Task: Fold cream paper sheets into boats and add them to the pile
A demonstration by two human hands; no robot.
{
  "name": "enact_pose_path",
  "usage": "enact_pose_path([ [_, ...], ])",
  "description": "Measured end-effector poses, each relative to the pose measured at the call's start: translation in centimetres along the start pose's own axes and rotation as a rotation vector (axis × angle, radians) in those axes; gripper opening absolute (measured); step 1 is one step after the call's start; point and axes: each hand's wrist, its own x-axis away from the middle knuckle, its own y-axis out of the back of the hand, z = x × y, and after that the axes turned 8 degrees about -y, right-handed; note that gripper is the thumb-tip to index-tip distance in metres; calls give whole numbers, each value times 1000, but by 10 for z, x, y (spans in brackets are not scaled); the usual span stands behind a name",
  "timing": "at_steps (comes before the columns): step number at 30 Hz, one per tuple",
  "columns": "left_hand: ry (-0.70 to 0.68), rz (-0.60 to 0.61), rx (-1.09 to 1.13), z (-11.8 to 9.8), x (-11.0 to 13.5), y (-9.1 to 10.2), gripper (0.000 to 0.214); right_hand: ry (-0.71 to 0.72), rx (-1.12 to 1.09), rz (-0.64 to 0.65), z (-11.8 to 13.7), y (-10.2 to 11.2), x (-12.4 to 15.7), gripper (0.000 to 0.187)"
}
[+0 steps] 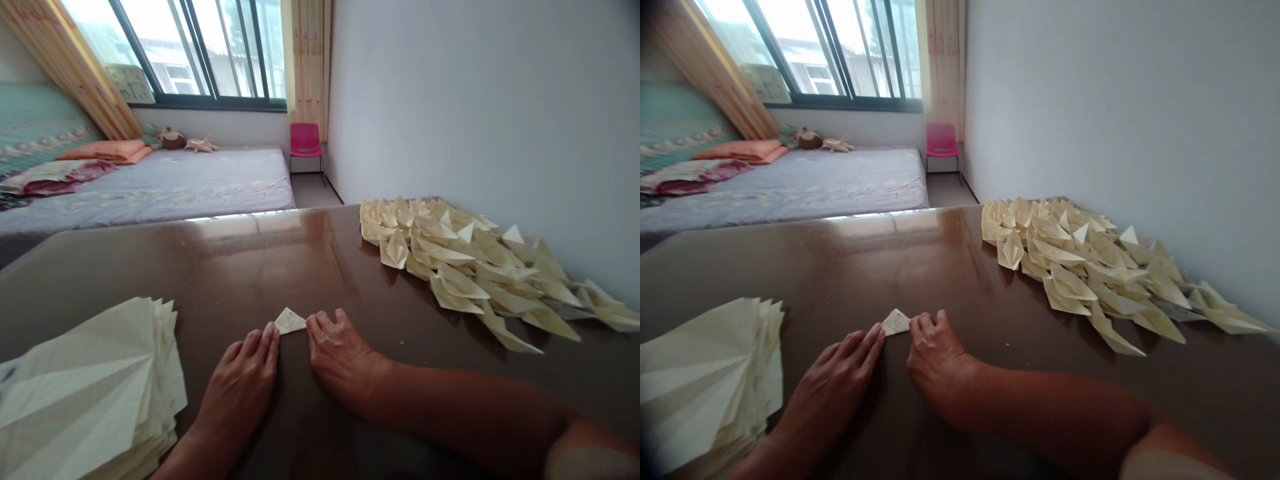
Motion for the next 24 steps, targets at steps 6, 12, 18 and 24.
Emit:
enact_pose_path([
  [6,28,46,32,-3,-2,7,44,30,-8,41,4,-2,0,21],
  [12,72,65,114,-1,-2,6,34,18,-103,22,-14,-2,-10,21],
  [18,139,-78,300,9,0,-1,20,-84,-562,-35,-38,-18,-29,27],
  [24,346,-166,436,14,-4,-4,13,-84,-922,-57,-37,-38,-36,32],
])
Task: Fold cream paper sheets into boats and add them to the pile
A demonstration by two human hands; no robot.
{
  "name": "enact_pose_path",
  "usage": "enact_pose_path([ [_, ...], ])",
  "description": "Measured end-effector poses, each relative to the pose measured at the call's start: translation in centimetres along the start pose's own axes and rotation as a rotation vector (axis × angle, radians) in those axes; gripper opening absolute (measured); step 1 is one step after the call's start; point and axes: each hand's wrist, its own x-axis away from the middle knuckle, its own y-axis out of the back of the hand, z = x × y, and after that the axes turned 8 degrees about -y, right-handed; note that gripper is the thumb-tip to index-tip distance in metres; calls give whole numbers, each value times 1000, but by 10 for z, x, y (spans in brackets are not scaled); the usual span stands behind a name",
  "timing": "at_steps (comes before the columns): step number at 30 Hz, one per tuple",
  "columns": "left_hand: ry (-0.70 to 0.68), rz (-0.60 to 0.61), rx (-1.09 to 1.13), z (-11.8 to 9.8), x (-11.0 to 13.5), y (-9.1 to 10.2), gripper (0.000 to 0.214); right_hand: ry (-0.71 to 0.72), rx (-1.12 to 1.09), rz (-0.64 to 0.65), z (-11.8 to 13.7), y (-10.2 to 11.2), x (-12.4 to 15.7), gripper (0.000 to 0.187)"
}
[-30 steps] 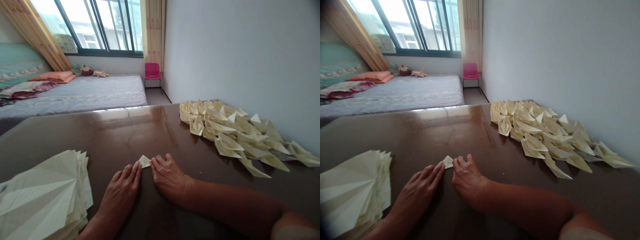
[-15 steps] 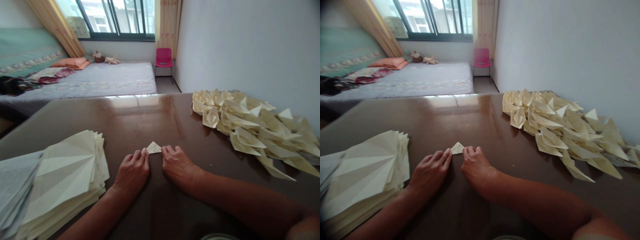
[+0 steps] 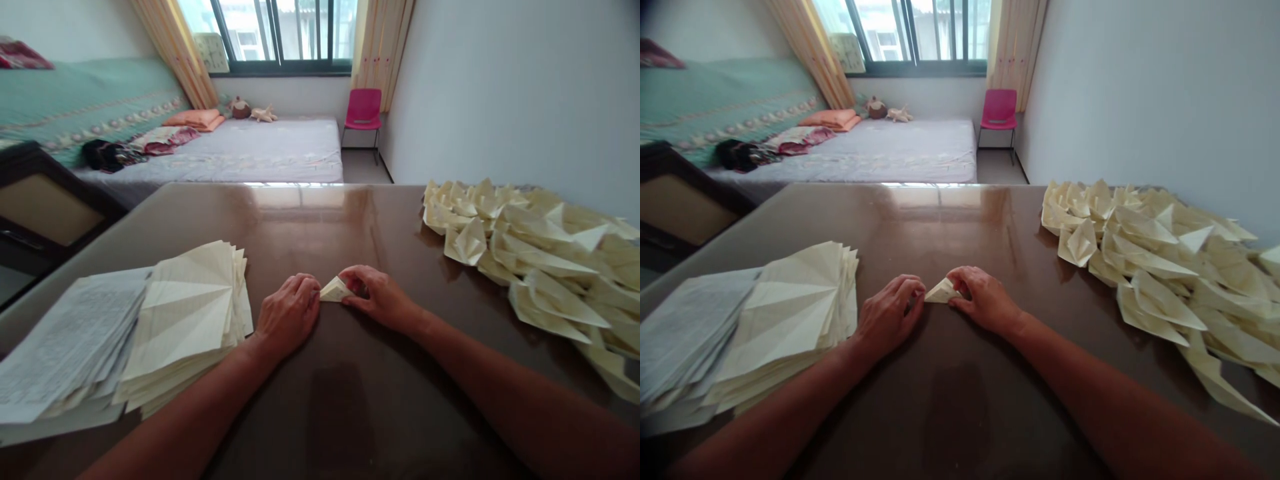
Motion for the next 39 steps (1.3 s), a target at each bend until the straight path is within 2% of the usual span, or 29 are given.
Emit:
enact_pose_path([
  [2,20,-9,28,2,0,-1,13,36,-36,-24,-1,-1,0,33],
  [5,-34,5,71,3,2,-4,16,80,-49,-26,0,-1,0,36],
  [13,25,48,129,6,2,-9,14,62,-72,85,-1,6,-1,46],
  [19,-12,74,106,7,2,-9,17,79,-69,78,-5,8,-3,19],
  [23,-24,69,116,8,2,-10,17,120,-23,46,-5,7,-4,15],
  [26,-10,39,164,9,1,-9,17,62,-91,17,-6,11,-5,22],
  [28,9,-1,200,11,0,-8,16,39,-128,22,-8,14,-5,35],
  [31,40,-65,254,12,-1,-7,14,104,-92,95,-12,14,-5,92],
  [33,46,-74,309,11,-1,-7,14,147,-52,116,-13,11,-3,116],
  [36,8,-62,405,8,1,-7,15,137,-96,103,-7,4,-1,117],
  [39,-28,-73,503,5,2,-7,16,42,-252,69,1,1,1,96],
])
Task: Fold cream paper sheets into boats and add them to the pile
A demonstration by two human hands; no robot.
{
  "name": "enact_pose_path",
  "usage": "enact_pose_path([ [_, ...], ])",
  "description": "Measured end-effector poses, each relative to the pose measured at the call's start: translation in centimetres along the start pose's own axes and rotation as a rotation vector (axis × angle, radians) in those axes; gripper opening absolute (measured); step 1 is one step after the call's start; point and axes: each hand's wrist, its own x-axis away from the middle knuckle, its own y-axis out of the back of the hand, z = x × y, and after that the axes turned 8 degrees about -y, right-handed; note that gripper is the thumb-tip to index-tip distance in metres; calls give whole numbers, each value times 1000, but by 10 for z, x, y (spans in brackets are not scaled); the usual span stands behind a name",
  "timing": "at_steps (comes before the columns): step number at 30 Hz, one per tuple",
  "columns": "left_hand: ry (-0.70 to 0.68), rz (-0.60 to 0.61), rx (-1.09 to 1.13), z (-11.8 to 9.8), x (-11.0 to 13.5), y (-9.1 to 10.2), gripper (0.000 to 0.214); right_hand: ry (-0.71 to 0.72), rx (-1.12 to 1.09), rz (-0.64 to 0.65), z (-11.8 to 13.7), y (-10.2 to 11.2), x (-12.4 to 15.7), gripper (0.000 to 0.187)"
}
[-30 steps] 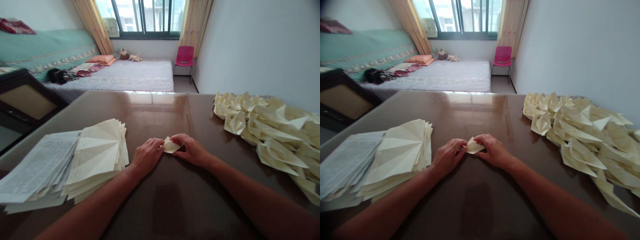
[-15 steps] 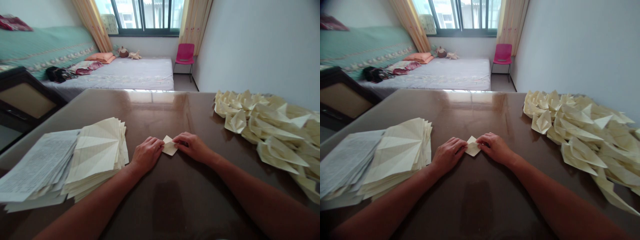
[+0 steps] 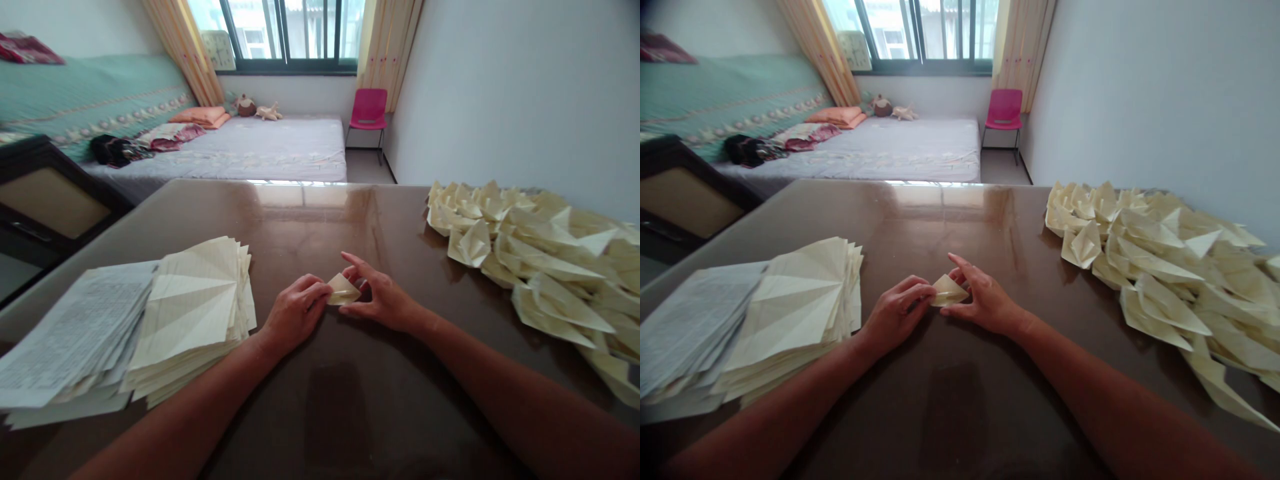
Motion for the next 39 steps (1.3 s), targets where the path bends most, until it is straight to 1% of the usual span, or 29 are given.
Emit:
enact_pose_path([
  [3,37,-78,150,-3,-2,-1,18,-90,-135,-32,6,1,-1,47],
  [4,65,-117,218,-4,-3,0,20,-115,-190,-28,8,1,-1,36],
  [5,97,-150,292,-5,-4,0,22,-142,-262,-27,9,2,-2,30],
  [6,131,-169,366,-7,-5,1,24,-173,-345,-25,9,2,-2,29],
  [8,201,-152,503,-10,-7,2,28,-233,-520,-16,10,1,-2,31],
  [10,258,-92,627,-13,-8,2,33,-285,-677,26,10,-2,-2,31],
  [13,291,-54,804,-14,-9,1,42,-336,-864,159,9,-6,0,33],
  [15,287,-55,879,-14,-9,0,40,-350,-939,229,9,-9,1,36],
  [17,282,-52,911,-13,-8,0,35,-351,-965,249,10,-10,2,40],
  [19,284,-33,932,-13,-8,1,34,-351,-955,225,12,-11,3,41],
  [23,304,39,958,-17,-9,5,39,-361,-970,174,13,-12,3,37],
  [29,314,94,933,-17,-10,7,45,-358,-1036,180,12,-13,0,36],
  [32,317,100,887,-13,-10,6,45,-357,-1076,194,10,-15,-2,38],
  [36,312,113,890,-8,-11,5,44,-340,-1111,202,7,-17,-4,40],
  [39,300,119,911,-6,-11,4,45,-303,-1074,193,6,-18,-6,39],
])
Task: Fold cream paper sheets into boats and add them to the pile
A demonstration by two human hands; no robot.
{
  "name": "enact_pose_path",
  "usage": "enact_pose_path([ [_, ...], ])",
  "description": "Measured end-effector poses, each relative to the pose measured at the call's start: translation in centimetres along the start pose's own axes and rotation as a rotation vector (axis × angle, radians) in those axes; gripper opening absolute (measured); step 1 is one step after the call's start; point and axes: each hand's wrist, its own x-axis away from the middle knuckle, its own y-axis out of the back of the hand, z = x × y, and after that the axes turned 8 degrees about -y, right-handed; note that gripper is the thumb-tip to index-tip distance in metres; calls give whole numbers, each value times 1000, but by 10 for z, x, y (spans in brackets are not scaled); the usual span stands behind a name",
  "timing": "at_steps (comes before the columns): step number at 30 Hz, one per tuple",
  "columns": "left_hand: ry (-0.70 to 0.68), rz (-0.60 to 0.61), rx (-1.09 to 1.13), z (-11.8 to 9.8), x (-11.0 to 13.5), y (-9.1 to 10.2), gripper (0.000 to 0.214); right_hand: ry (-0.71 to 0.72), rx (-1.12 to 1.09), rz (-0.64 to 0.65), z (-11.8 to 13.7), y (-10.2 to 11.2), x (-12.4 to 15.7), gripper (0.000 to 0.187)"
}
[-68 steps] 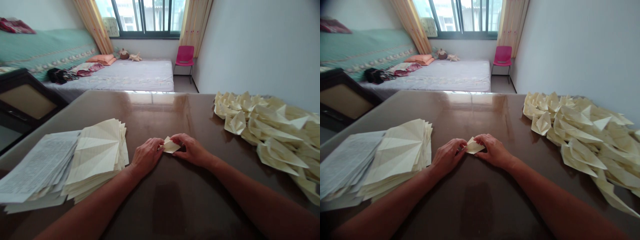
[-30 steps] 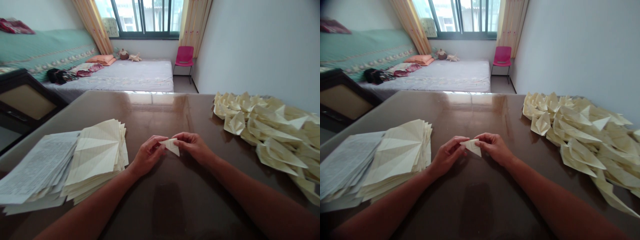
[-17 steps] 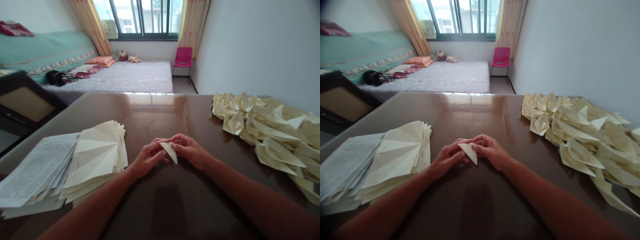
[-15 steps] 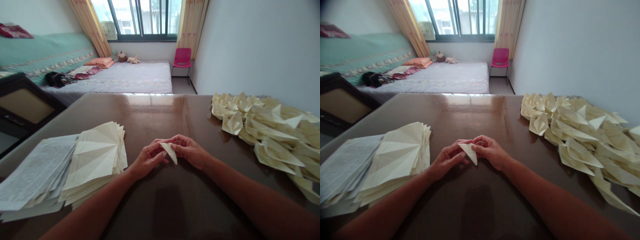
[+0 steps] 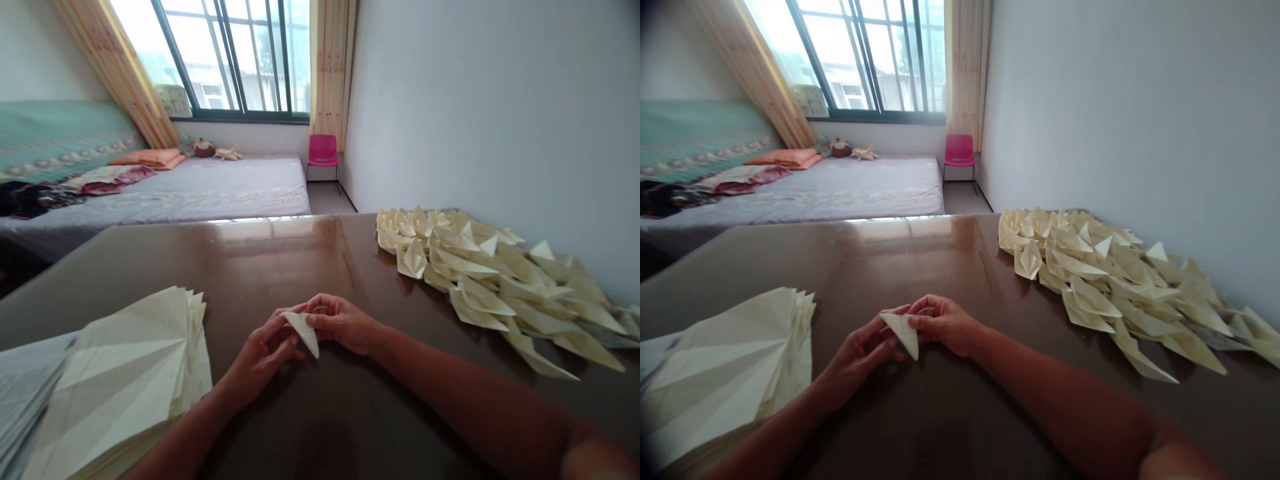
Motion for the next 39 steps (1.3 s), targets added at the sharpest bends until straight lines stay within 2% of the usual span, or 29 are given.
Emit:
enact_pose_path([
  [5,-53,-9,25,3,-1,0,45,156,199,-95,1,3,-5,36],
  [12,-67,64,-16,6,-2,1,53,258,311,-103,-5,9,-7,40],
  [16,-85,45,-18,10,0,-2,57,215,436,-103,-2,7,-8,45],
  [21,-90,16,-84,17,-3,-8,59,239,482,-211,-7,4,-1,44],
  [26,-57,106,-157,11,-6,-14,58,349,541,-412,-24,3,21,33],
  [29,-38,148,-198,3,-6,-19,56,387,621,-466,-27,3,27,20],
  [33,-22,137,-230,-1,-5,-25,56,394,722,-419,-23,3,29,13],
  [39,12,122,-172,3,3,-26,58,324,791,-251,-22,8,32,35],
])
